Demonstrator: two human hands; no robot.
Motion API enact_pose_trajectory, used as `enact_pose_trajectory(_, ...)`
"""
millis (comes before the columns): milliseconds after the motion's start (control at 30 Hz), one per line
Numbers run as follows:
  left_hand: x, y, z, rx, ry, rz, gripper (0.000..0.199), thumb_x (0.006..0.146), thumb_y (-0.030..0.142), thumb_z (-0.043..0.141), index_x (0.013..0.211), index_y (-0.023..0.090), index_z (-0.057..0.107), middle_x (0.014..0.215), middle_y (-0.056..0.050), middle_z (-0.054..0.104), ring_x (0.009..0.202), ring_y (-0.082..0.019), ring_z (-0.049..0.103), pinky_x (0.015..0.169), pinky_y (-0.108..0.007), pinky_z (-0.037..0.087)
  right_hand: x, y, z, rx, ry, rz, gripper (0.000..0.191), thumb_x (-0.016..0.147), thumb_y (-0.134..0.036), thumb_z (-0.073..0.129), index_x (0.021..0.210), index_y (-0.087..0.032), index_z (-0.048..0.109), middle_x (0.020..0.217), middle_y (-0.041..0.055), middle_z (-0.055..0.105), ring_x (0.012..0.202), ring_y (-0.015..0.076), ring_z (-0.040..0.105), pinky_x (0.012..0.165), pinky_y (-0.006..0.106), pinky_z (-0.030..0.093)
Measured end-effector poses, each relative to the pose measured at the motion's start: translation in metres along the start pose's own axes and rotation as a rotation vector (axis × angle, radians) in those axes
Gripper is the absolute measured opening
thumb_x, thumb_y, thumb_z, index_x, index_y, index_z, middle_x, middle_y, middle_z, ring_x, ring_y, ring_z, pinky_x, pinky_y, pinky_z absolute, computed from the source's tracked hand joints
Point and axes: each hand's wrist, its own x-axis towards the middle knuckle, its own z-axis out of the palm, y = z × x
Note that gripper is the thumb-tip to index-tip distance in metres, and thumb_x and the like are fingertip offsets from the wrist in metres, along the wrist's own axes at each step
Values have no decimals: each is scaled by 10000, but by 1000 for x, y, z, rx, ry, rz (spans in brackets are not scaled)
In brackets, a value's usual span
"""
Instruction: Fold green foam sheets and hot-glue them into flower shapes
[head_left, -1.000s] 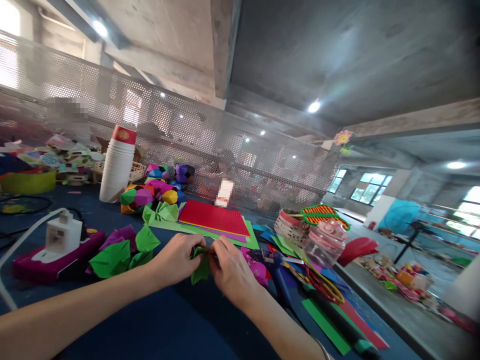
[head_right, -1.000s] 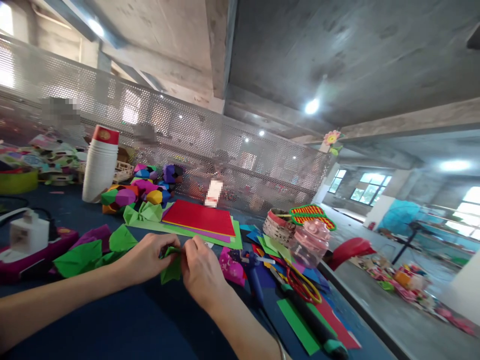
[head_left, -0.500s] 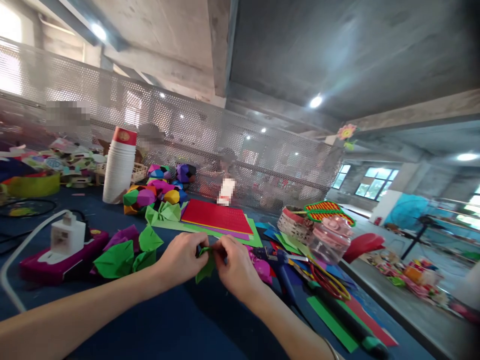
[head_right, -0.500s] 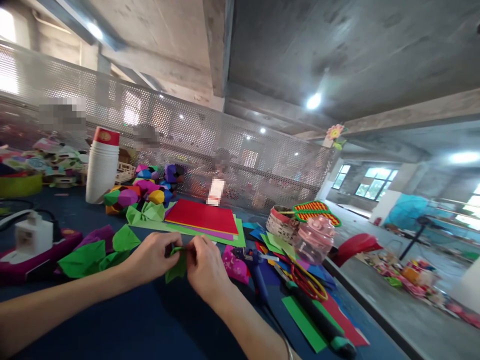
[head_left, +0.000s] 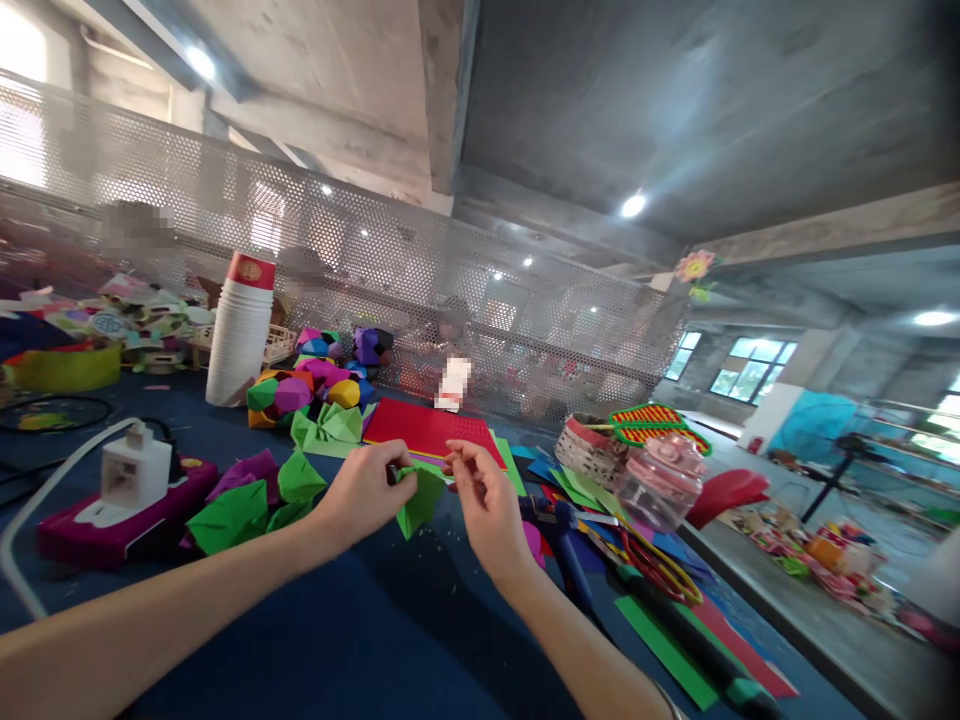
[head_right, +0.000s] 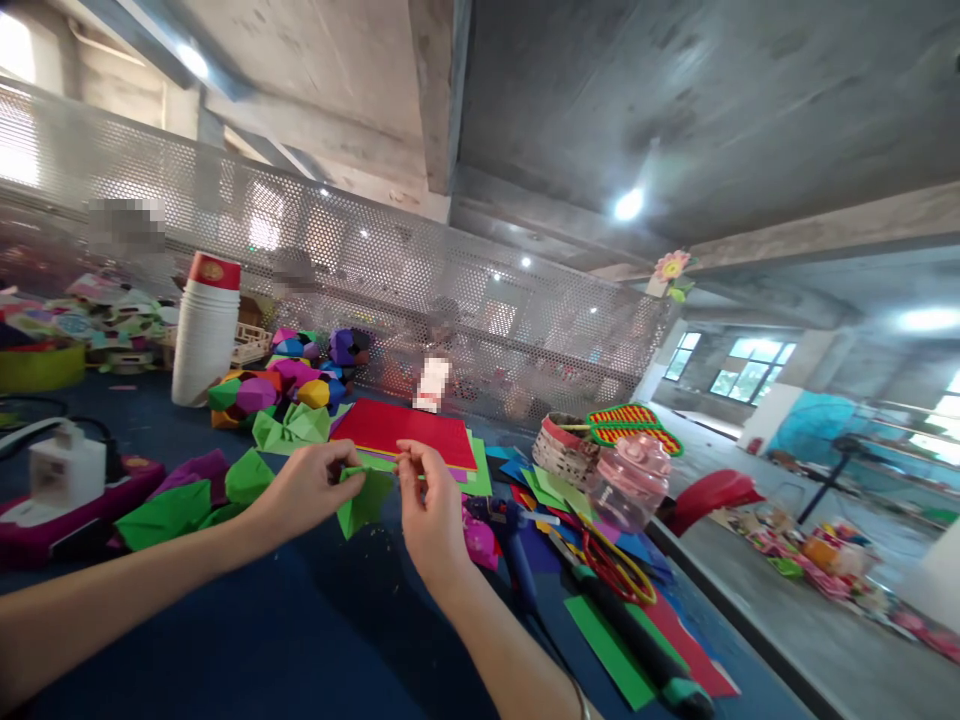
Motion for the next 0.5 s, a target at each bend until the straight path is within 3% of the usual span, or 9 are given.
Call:
enact_pose_trajectory(200,2,-4,-1,-129,-8,-64,85,704,219,501,635,191,460,552,59,433,486,-91,395,498,-229,283,2,0,-4,-107,29,13,184,848,-213,483,798,-174,656,831,44,690,782,170,637,686,258,492)
enact_pose_trajectory(333,1,-3,-2,-132,12,-78,103,693,208,506,637,195,420,565,70,380,478,-79,356,492,-225,272,4,12,-2,-69,36,37,230,872,-290,479,911,-167,669,892,71,703,816,191,660,675,270,510)
enact_pose_trajectory(500,3,-2,-3,-159,40,-94,92,705,215,491,655,195,417,597,66,377,488,-77,340,493,-227,269,3,17,-3,-128,-55,71,283,883,-359,500,915,-161,700,784,63,714,727,193,666,662,278,502)
